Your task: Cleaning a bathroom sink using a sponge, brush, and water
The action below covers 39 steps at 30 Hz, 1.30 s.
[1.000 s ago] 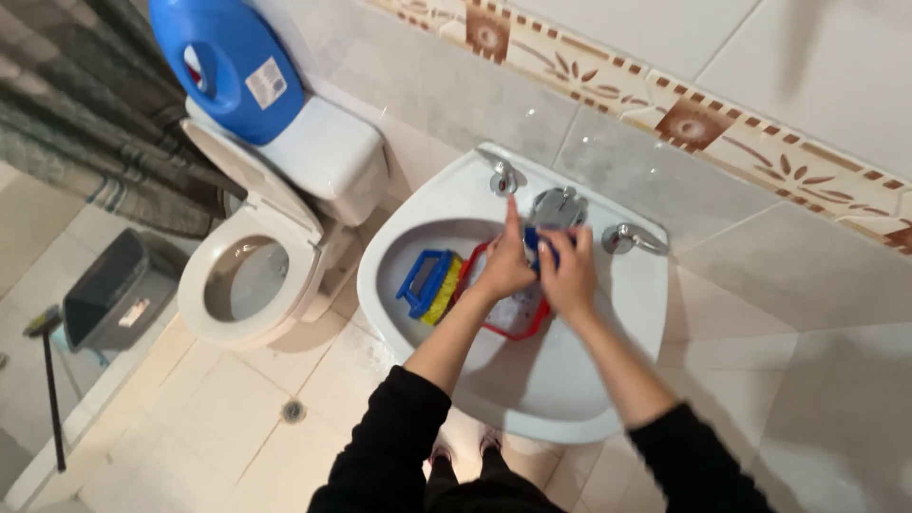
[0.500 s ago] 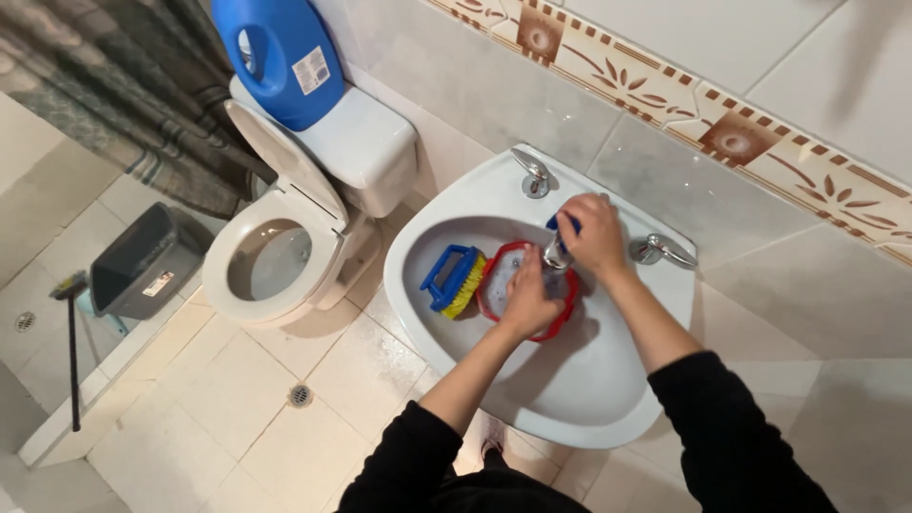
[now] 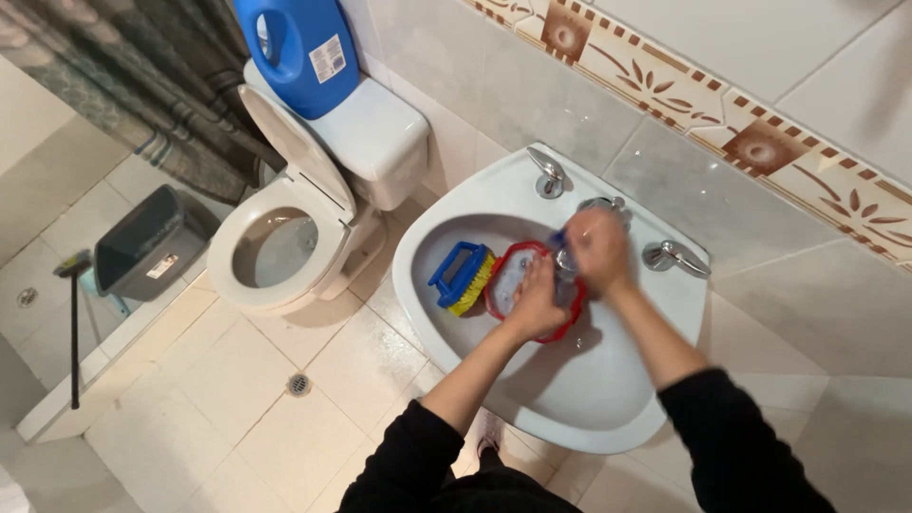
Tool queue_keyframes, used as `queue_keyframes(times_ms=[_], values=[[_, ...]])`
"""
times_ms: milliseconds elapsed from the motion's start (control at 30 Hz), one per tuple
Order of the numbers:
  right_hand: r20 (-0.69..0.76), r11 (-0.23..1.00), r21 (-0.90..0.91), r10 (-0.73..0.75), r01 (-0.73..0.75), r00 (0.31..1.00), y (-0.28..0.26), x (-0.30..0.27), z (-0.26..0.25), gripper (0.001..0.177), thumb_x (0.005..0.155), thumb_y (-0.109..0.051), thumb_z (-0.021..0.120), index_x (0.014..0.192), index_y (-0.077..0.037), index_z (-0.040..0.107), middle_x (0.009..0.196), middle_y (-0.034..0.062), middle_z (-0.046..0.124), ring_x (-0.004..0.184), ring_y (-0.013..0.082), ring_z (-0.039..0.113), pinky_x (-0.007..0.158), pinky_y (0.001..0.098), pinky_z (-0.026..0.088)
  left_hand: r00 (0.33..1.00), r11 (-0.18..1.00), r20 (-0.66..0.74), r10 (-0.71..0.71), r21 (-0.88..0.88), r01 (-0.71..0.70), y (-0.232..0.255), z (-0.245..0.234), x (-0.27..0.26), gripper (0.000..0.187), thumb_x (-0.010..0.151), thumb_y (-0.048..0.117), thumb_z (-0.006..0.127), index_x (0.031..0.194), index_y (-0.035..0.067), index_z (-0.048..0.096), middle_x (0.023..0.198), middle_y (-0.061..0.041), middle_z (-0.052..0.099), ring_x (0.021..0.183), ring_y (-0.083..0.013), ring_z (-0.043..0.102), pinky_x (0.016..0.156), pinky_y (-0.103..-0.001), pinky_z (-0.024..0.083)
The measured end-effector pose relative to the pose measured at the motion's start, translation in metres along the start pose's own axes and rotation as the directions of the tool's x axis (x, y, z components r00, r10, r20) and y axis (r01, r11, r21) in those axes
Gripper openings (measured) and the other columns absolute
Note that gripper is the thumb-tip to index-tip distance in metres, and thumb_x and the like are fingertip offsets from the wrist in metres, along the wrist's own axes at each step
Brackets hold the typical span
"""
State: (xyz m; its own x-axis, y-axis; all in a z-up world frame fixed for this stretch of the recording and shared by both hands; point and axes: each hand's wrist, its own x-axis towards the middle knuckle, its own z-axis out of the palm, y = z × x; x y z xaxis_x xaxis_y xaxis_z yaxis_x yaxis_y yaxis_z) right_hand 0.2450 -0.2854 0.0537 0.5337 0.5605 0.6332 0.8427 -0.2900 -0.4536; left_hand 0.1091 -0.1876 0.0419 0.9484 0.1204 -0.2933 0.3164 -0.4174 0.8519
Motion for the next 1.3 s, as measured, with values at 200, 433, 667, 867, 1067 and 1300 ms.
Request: queue_keyframes(times_ms=[200,433,667,867,1067,1300], values=[[0.023,0.996,-0.079,-0.047,0.049,0.999,-0.021,-0.006,0.003,0.012,0.087,-0.024,0.063,0.085,-0.012,0.064,0.095,0.0064,0.064,0.100,0.0249,0.060,0.110,0.0484,0.025,0.999,0.999,0.030,-0.039,-0.014,0.039,0.027,-0.013,-0.012,0.113,0.062,0.027,0.071,0.148,-0.004,0.004,0.153,-0.031,0.006,0.144,-0.0429,0.003,0.109,-0.065,0.013],[0.246,0.967,-0.168,0.227,-0.190,0.942,0.021,0.034,-0.015,0.035,0.069,-0.015,0.062,0.104,-0.014,0.060,0.091,0.0091,0.061,0.094,0.0336,0.059,0.088,0.0482,0.042,1.000,0.999,0.009,-0.026,-0.044,0.027,0.027,-0.010,-0.010,0.117,0.061,0.016,0.070,0.149,0.001,-0.004,0.155,-0.028,0.005,0.144,-0.0415,0.003,0.110,-0.065,0.007],[0.286,0.967,-0.247,0.009,0.065,0.958,0.049,0.103,0.028,0.040,0.084,-0.005,0.065,0.121,-0.009,0.049,0.113,0.0150,0.047,0.116,0.0401,0.039,0.092,0.0542,0.037,0.973,0.980,-0.195,0.126,-0.126,-0.152,0.032,-0.008,-0.012,0.106,0.065,0.013,0.064,0.150,-0.001,0.002,0.151,-0.030,0.019,0.143,-0.0389,0.016,0.109,-0.063,0.012],[0.470,0.736,-0.677,0.443,-0.010,0.763,0.098,0.087,0.051,0.026,0.075,-0.015,0.067,0.101,-0.015,0.071,0.081,0.0162,0.067,0.082,0.0391,0.068,0.063,0.0516,0.054,0.926,0.962,-0.270,0.265,0.014,-0.271,-0.003,-0.009,-0.007,0.072,0.082,0.031,0.057,0.148,0.017,0.030,0.151,-0.004,0.036,0.146,-0.0273,0.020,0.108,-0.062,0.020],[0.436,0.901,-0.416,0.318,-0.124,0.842,0.095,0.123,0.060,0.036,0.076,-0.008,0.070,0.111,-0.016,0.072,0.095,0.0161,0.071,0.094,0.0399,0.065,0.081,0.0495,0.052,0.888,0.936,-0.318,0.333,0.223,-0.271,-0.008,-0.021,0.011,0.048,0.095,0.043,0.049,0.139,0.027,0.045,0.142,0.007,0.049,0.147,-0.0223,0.022,0.110,-0.058,0.024],[0.563,0.794,-0.604,0.363,0.070,0.743,0.129,0.107,0.044,0.030,0.068,-0.018,0.065,0.096,-0.020,0.076,0.085,0.0130,0.073,0.087,0.0392,0.069,0.076,0.0499,0.055,0.919,0.944,-0.258,0.299,0.218,-0.246,-0.015,-0.014,0.021,0.052,0.094,0.050,0.048,0.142,0.032,0.040,0.139,0.009,0.052,0.141,-0.0165,0.036,0.110,-0.056,0.026]])
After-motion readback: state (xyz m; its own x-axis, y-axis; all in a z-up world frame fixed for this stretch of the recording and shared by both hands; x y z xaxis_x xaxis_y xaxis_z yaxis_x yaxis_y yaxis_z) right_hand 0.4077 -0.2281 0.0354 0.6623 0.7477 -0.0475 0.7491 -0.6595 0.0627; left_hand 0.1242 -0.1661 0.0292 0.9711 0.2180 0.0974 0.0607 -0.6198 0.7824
